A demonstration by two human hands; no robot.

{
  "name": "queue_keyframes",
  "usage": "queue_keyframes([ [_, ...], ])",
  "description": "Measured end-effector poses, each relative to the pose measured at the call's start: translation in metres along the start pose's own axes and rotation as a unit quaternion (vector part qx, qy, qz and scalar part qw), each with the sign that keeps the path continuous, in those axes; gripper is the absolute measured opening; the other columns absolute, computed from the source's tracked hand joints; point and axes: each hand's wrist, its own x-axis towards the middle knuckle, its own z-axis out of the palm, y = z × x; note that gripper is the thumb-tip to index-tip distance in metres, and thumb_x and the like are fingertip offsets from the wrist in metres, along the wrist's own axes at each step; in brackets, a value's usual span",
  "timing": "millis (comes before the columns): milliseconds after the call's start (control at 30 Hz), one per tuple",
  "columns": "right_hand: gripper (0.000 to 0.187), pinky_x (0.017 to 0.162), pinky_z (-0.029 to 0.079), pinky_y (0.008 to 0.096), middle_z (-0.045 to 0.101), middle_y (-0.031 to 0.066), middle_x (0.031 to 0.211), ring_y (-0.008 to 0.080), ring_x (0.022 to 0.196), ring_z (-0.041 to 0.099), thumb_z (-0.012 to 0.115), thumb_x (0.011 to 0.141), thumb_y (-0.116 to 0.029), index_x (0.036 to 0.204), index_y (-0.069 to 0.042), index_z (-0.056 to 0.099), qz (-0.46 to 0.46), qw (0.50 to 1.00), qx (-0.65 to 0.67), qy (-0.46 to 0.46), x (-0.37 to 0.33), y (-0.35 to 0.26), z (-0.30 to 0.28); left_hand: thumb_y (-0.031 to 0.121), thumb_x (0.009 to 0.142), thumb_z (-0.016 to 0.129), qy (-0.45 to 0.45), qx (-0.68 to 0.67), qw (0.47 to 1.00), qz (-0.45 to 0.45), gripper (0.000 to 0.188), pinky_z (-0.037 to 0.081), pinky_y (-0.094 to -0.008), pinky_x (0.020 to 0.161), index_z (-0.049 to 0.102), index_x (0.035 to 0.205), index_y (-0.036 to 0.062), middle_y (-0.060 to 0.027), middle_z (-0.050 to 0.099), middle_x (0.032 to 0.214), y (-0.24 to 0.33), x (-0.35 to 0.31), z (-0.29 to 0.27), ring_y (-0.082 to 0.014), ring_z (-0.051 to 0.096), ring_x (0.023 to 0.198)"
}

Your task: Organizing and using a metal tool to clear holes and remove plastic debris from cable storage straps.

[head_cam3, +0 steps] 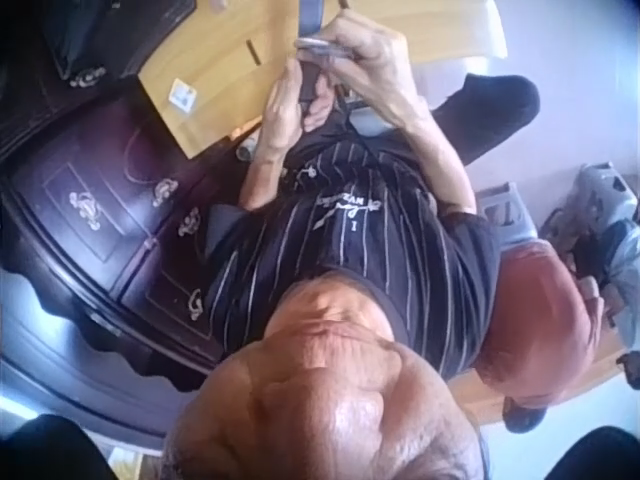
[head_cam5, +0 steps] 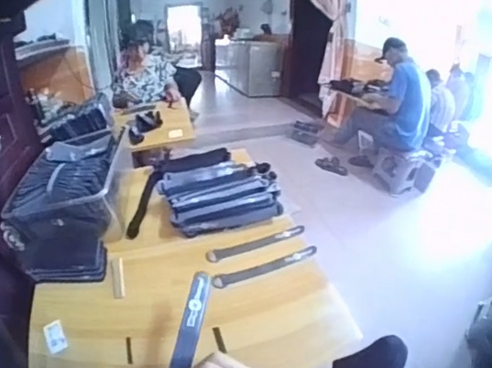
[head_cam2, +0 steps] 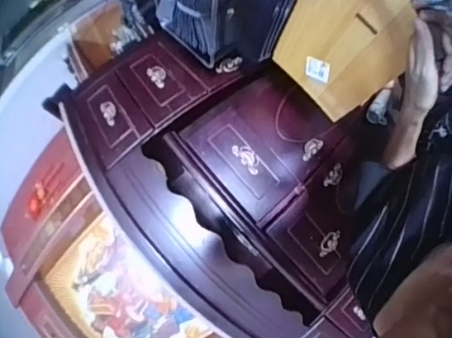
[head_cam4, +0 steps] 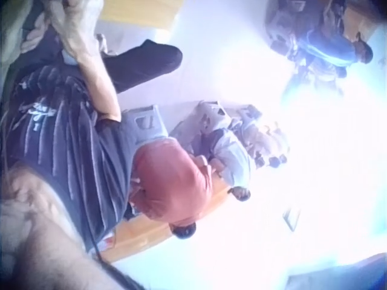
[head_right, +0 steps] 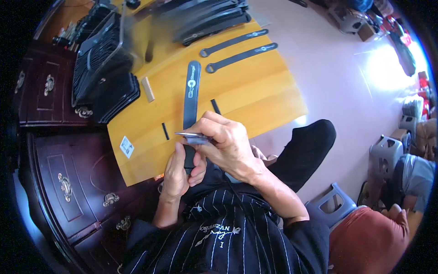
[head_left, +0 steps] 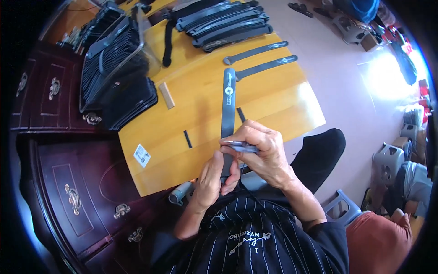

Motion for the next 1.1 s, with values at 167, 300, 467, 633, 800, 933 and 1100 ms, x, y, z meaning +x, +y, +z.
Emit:
queue_keyframes([
  [167,0.01,0.049,0.037,0.0248,0.056,-0.002,0.065,0.0076,0.053,0.047,0.063,0.087,-0.015,0.085,-0.006,0.068,0.087,0.949,0.008,0.303,0.025,0.045,-0.099,0.047,0.102,0.034,-0.064,0.19,0.978,-0.059,0.052,0.028,-0.0206,0.041,0.047,0.074,0.0053,0.0022,0.041,0.053,-0.01,-0.019,-0.006,-0.0048,0.036,0.044],
  [300,0.022,0.045,0.029,0.0182,0.053,-0.0064,0.066,0.0011,0.055,0.04,0.078,0.08,-0.029,0.079,-0.011,0.065,0.044,0.859,0.021,0.51,0.011,0.059,-0.201,0.043,0.103,0.035,-0.055,0.134,0.984,-0.108,0.048,0.027,-0.0199,0.04,0.048,0.076,0.0046,0.0014,0.042,0.056,-0.021,-0.023,-0.013,-0.0046,0.035,0.044],
  [467,0.016,0.057,0.046,0.031,0.064,0.0039,0.075,0.0128,0.064,0.058,0.068,0.09,-0.023,0.093,-0.008,0.069,-0.077,0.742,-0.418,0.518,-0.004,0.069,-0.229,0.046,0.103,0.032,-0.005,0.049,0.999,-0.016,0.051,0.028,-0.0189,0.041,0.048,0.081,0.0031,-0.0011,0.043,0.058,-0.019,-0.019,-0.024,-0.0059,0.036,0.044],
  [633,0.021,0.062,0.051,0.0369,0.063,0.0056,0.091,0.0279,0.076,0.065,0.067,0.079,-0.007,0.097,-0.015,0.061,0.013,0.772,-0.55,0.318,0.011,0.078,-0.133,0.052,0.101,0.026,-0.041,-0.002,0.998,0.042,0.06,0.031,-0.0258,0.04,0.05,0.1,-0.0025,-0.0039,0.04,0.059,-0.015,0.001,-0.023,-0.0118,0.035,0.046],
  [800,0.018,0.064,0.051,0.0396,0.061,0.0074,0.088,0.0295,0.076,0.065,0.065,0.081,-0.014,0.097,-0.011,0.057,0.049,0.841,-0.492,0.22,0.025,0.093,-0.086,0.043,0.1,0.028,-0.053,-0.021,0.992,0.11,0.055,0.031,-0.0261,0.041,0.049,0.112,-0.0065,-0.0047,0.041,0.06,-0.008,0.01,-0.015,-0.0124,0.036,0.047],
  [933,0.017,0.064,0.05,0.0414,0.06,0.0089,0.088,0.0309,0.076,0.065,0.063,0.082,-0.014,0.097,-0.009,0.055,0.073,0.849,-0.487,0.189,0.034,0.091,-0.07,0.046,0.099,0.029,-0.024,-0.027,0.994,0.102,0.057,0.034,-0.0267,0.046,0.048,0.112,-0.0056,-0.0055,0.043,0.063,-0.01,0.016,-0.014,-0.0132,0.039,0.05],
  [1100,0.017,0.066,0.05,0.043,0.062,0.0121,0.092,0.0328,0.079,0.065,0.06,0.083,-0.012,0.098,-0.006,0.053,0.127,0.861,-0.465,0.164,0.046,0.093,-0.054,0.044,0.1,0.028,-0.014,-0.018,0.994,0.111,0.053,0.034,-0.0265,0.044,0.048,0.113,-0.0035,-0.0053,0.043,0.064,-0.013,0.017,-0.019,-0.0131,0.039,0.049],
])
